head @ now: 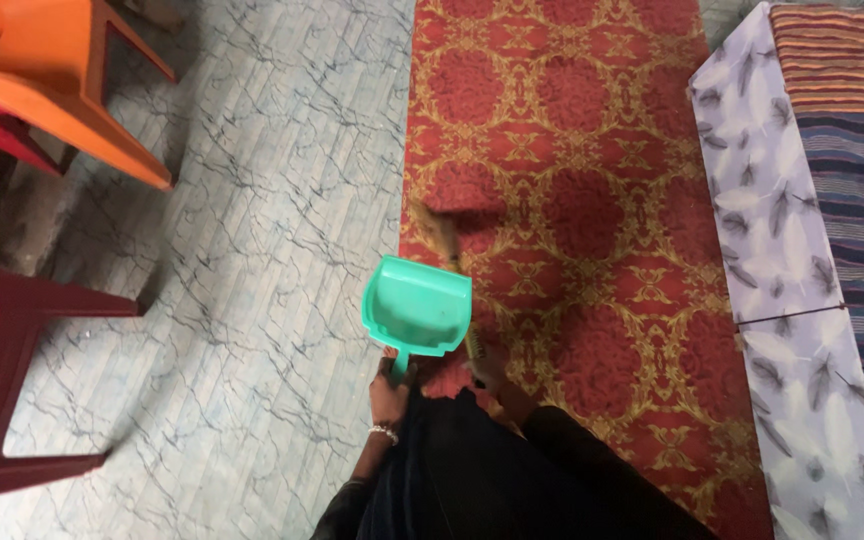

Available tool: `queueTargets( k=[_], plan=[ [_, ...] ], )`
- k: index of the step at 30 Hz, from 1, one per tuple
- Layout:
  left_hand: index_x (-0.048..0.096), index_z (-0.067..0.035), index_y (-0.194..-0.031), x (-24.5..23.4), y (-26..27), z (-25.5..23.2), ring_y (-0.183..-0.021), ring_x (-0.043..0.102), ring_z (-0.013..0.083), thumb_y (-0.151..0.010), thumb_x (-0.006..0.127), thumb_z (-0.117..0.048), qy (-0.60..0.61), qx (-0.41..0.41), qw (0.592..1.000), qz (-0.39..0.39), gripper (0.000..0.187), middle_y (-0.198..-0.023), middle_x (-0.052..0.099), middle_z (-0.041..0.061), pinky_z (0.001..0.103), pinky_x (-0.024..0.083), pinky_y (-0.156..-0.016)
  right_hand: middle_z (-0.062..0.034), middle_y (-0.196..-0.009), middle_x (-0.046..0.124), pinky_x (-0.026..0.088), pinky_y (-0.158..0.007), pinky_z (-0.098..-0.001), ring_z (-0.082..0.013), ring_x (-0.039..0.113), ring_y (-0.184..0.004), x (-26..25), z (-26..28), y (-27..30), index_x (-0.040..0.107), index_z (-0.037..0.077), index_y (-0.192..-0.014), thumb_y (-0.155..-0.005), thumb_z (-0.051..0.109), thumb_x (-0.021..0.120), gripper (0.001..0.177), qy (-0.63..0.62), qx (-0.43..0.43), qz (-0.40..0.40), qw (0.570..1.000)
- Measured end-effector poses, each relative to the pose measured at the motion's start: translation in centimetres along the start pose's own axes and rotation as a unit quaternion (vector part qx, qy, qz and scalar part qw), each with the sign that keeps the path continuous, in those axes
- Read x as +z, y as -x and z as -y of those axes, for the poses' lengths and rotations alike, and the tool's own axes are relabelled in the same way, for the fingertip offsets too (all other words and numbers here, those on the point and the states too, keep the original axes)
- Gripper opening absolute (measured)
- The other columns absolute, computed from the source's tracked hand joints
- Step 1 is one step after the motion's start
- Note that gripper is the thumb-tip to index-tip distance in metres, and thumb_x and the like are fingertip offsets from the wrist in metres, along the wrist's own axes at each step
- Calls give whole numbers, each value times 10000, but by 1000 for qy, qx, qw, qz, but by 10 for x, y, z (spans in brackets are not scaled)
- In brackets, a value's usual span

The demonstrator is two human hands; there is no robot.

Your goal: The person sweeps a patterned red carpet and adjacent tiled floor using a broom and dustpan. They move between beds and chairs, sweeping debris into the dustpan.

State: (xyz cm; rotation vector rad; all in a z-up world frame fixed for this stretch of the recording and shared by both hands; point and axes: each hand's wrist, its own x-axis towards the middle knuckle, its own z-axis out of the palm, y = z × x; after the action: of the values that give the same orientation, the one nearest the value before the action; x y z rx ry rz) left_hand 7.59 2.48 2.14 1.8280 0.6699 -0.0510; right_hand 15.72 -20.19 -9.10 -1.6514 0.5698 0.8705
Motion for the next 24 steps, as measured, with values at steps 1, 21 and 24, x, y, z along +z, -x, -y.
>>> queueTargets(
  k=[1,21,24],
  plan=[
    [679,-16,-1101,-2,-7,-4,-887,756,381,-876,748,-315,19,25,999,-8,381,-935,762,222,430,561,-755,-93,-683,650,473,-452,-359,-148,593,-488,-2,3,-7,692,-17,-815,-848,191,799,236,12,-21,-50,998],
    [648,-19,-1035,-34,-128,-16,-736,728,370,-840,785,-271,11,12,1000,-25,347,-812,732,192,436,549,-670,-67,-891,694,513,-706,-392,-209,649,-804,84,73,-46,679,69,-1011,-800,282,773,314,296,-166,129,932],
    [648,-13,-1033,-32,-141,-16,-758,719,380,-854,794,-280,-4,41,999,-29,353,-831,734,198,439,546,-682,-77,-955,708,526,-755,-394,-217,664,-863,90,84,-52,674,74,-1075,-768,299,807,403,319,-184,152,917]
  ],
)
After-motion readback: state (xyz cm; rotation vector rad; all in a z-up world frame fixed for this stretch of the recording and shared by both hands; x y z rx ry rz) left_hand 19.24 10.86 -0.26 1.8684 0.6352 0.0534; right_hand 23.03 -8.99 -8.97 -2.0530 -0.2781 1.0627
